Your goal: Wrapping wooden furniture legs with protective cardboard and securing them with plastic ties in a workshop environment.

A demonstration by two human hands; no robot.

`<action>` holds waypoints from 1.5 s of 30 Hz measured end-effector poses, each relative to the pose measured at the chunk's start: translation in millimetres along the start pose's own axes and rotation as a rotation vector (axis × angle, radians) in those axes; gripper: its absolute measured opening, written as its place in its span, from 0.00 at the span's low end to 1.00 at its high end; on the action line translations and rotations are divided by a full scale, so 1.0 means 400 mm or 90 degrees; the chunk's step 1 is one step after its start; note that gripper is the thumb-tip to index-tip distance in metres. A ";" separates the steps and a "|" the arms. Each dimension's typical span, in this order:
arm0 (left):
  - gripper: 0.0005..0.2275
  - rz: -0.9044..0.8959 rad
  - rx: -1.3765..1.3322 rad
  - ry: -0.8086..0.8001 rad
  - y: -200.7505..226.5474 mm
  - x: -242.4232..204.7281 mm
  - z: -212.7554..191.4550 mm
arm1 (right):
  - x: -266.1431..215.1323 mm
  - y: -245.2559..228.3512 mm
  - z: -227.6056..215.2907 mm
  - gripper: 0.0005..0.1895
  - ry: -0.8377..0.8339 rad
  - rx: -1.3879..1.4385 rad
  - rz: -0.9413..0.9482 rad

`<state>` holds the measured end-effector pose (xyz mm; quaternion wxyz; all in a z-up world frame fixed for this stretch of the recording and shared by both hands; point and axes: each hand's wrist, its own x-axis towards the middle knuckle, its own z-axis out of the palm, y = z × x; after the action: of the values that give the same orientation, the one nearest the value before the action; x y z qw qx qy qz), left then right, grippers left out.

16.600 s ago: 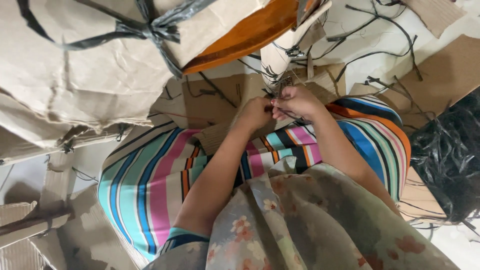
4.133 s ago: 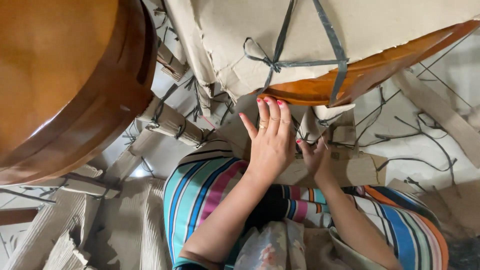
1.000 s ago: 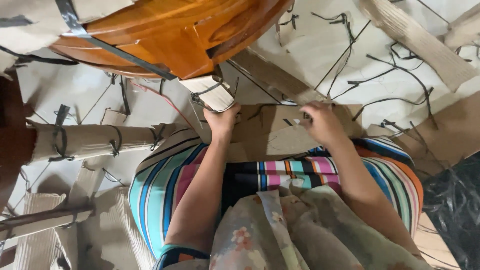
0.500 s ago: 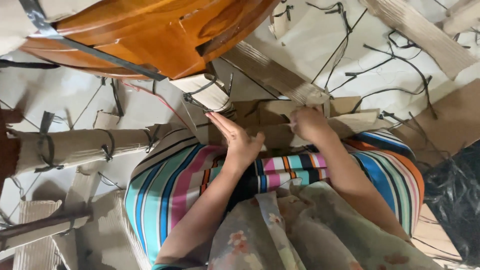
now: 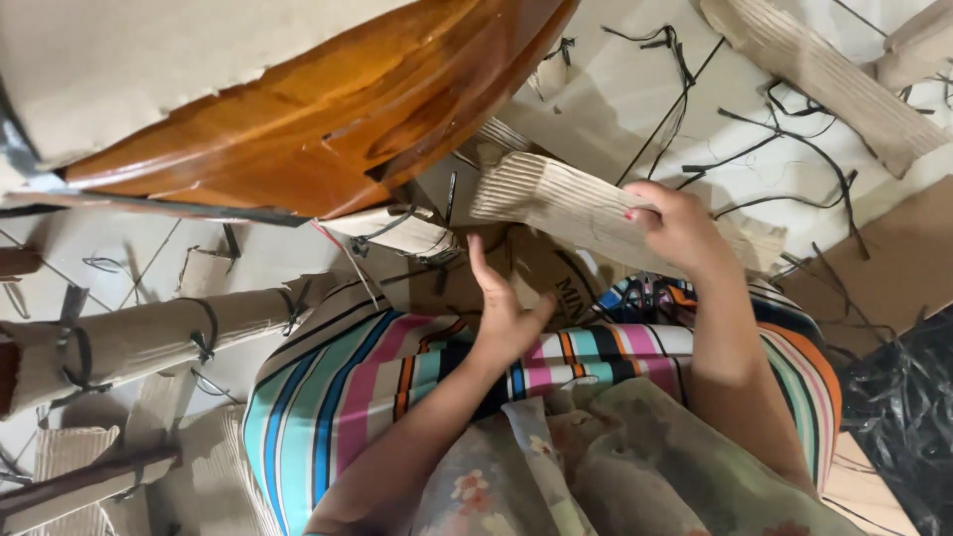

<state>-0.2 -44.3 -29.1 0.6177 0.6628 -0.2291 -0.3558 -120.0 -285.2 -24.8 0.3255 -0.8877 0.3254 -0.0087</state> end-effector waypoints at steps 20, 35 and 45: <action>0.34 0.012 0.126 -0.034 -0.038 0.086 -0.049 | 0.103 0.079 0.221 0.17 0.063 -0.102 -0.018; 0.27 0.244 0.312 -0.008 0.050 0.000 -0.048 | -0.131 -0.059 -0.006 0.10 0.245 -0.328 -0.210; 0.04 0.460 0.368 -0.027 -0.022 -0.089 0.002 | -0.356 -0.096 -0.066 0.07 0.387 -0.271 -0.225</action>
<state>-24.8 -17.3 -31.2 0.4871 0.6783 -0.5477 -0.0524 -216.4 -195.3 46.3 0.0171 -0.9346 0.2436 -0.2586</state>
